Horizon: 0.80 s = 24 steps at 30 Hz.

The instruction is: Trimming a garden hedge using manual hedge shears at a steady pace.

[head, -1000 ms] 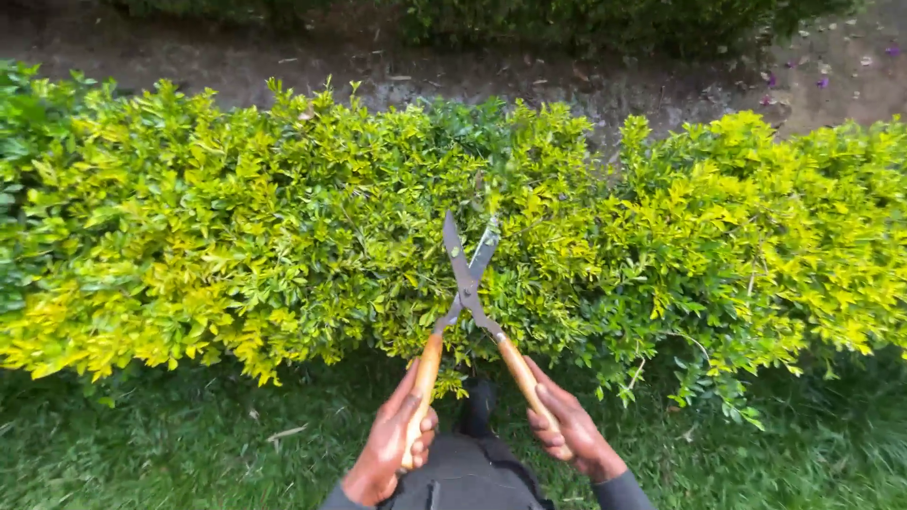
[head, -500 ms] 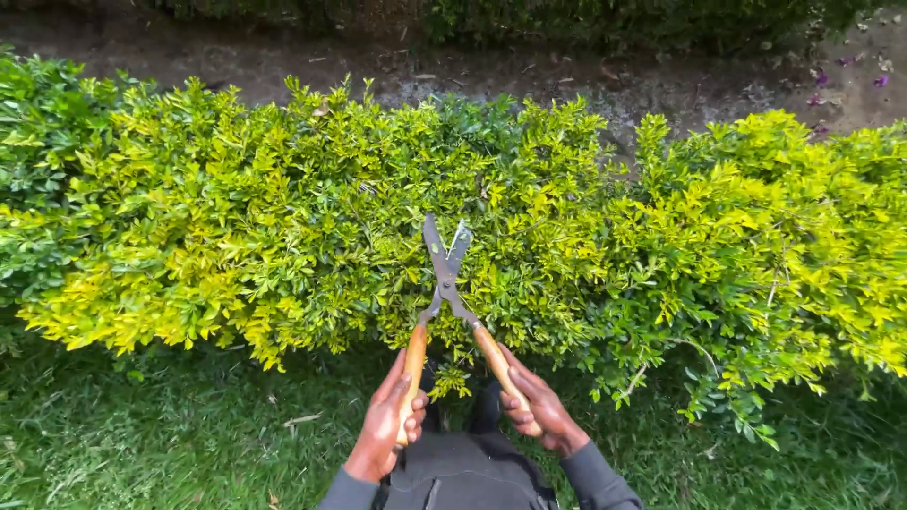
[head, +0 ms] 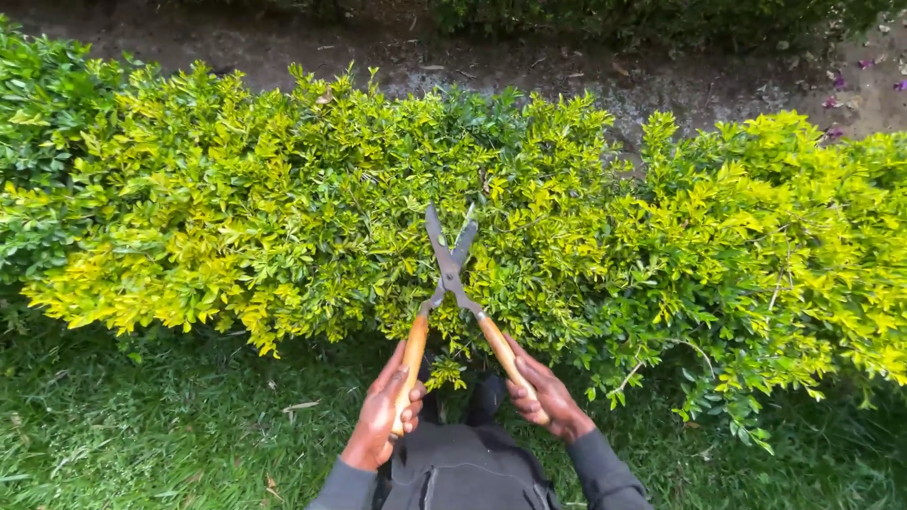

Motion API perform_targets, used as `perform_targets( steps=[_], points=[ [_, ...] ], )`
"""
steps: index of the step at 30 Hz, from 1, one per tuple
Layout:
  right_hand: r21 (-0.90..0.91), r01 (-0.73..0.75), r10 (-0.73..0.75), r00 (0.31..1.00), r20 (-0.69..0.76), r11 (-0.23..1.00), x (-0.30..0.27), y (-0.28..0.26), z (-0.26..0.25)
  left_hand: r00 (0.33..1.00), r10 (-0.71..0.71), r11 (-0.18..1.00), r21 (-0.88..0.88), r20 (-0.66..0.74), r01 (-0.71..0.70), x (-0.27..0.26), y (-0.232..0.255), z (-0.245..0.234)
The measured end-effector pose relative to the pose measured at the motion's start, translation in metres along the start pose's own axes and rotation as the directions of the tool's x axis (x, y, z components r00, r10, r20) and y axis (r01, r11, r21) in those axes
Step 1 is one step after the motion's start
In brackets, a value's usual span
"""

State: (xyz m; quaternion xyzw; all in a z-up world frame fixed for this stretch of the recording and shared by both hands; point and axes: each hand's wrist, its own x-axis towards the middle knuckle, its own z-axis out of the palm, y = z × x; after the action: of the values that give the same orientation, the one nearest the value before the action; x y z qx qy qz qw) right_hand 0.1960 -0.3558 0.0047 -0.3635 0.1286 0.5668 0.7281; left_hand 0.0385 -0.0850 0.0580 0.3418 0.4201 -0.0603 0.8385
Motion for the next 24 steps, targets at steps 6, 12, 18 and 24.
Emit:
perform_targets(
  steps=[6,12,18,24],
  points=[
    [-0.068,0.016,-0.012,0.998,0.059,0.998,0.027,-0.024,-0.004,0.997,0.054,0.998,0.013,0.058,-0.055,0.032,0.015,-0.01],
    [-0.147,0.138,-0.145,0.989,-0.034,0.979,0.023,-0.006,0.078,0.997,0.048,0.997,-0.053,-0.055,-0.051,0.039,-0.019,0.049],
    [-0.034,0.126,-0.129,0.984,-0.123,0.991,0.016,0.022,0.037,0.982,0.021,0.989,-0.148,0.189,0.008,0.032,-0.012,0.018],
    [0.0,0.062,-0.061,0.987,-0.149,0.998,0.036,0.02,0.042,0.992,0.055,0.98,-0.195,0.109,-0.033,0.033,-0.015,0.035]
  ],
)
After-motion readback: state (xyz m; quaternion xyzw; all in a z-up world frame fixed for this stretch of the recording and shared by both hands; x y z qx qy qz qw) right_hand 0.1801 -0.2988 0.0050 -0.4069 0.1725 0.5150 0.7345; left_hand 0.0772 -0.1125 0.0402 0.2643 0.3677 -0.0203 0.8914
